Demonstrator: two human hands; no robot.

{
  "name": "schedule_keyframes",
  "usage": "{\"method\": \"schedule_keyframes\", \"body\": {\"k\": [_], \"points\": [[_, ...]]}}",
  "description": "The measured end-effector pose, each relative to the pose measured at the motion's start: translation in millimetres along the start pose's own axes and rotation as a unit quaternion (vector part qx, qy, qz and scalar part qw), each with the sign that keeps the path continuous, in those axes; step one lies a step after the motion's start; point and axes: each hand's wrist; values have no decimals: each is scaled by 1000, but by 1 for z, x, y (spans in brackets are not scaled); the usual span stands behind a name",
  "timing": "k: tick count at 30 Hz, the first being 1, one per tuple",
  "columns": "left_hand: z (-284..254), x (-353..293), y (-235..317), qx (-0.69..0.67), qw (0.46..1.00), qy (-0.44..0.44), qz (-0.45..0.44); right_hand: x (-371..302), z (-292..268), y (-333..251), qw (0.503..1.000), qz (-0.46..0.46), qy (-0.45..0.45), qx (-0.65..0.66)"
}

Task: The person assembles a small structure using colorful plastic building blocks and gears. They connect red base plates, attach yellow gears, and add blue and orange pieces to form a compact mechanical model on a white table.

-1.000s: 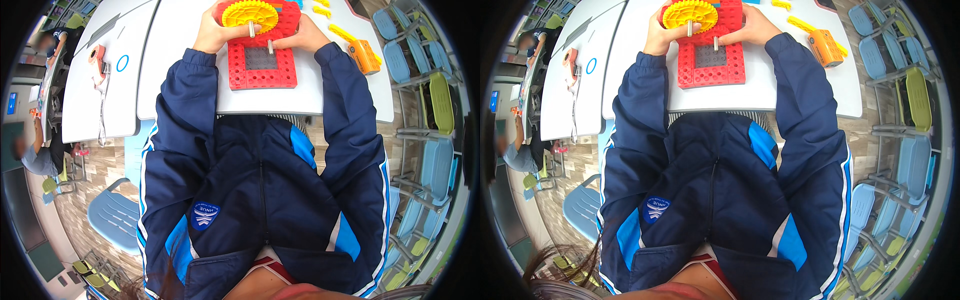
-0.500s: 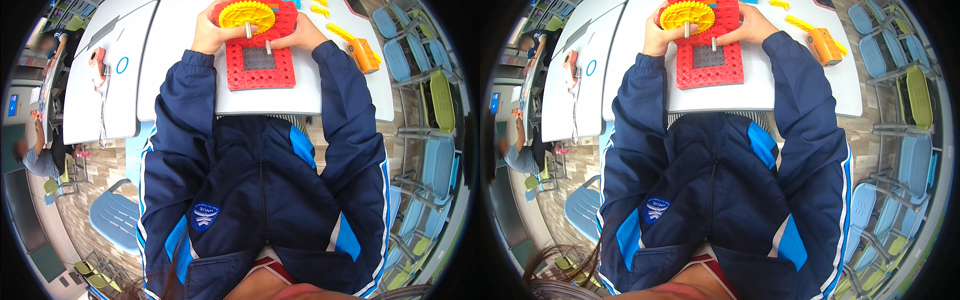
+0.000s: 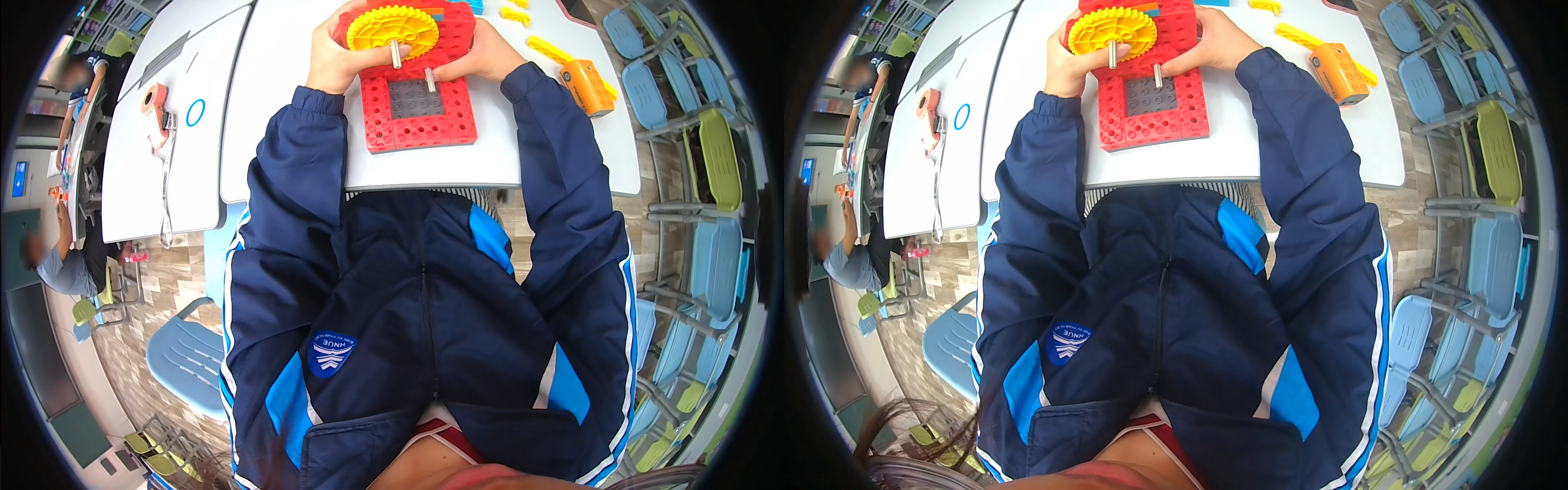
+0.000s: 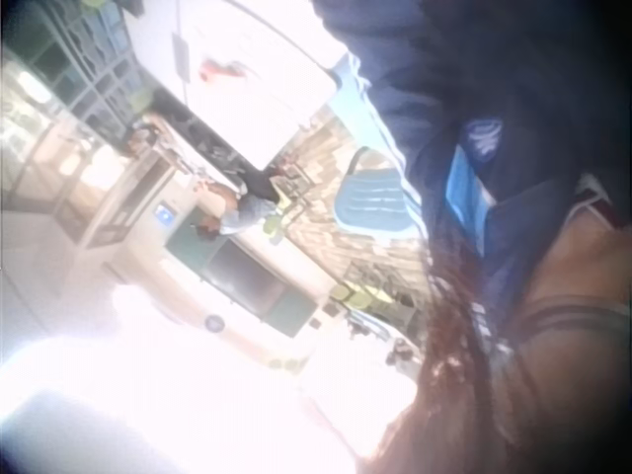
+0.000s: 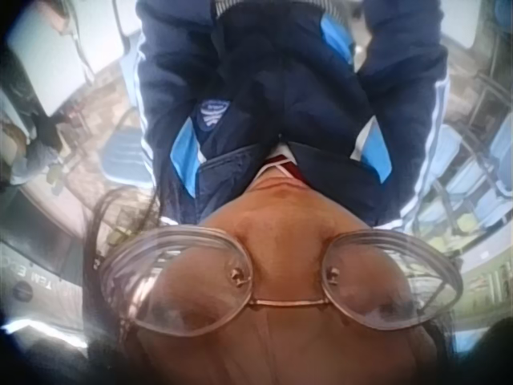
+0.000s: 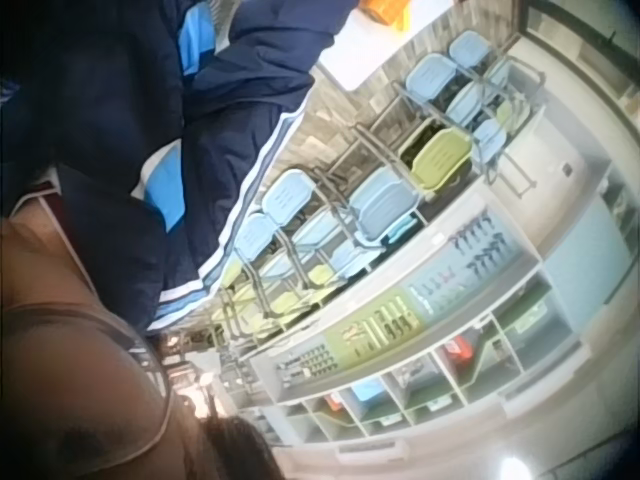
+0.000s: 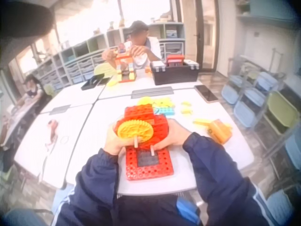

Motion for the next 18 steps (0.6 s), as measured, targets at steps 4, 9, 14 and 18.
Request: {"method": "schedule_keyframes", "body": {"k": [4, 9, 14, 18], "points": [[-3, 1, -4, 15, 1000, 3, 2, -1, 0, 1, 1000, -2, 6, -16], [-5, 5, -10, 11, 1000, -2, -6, -10, -1, -10, 998, -22, 47, -25], [2, 5, 3, -67, 997, -24, -12, -27, -36, -51, 991, -40, 38, -121], [10, 5, 11, -164, 985, -26, -56, -30, -73, 1, 954, -25, 144, -262]]}}
Point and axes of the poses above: each hand's wrist, its own x-axis towards the middle knuckle, its own z-axis out of the palm, y = z × x, and after that the axes turned 7 degrees about -y, right-handed
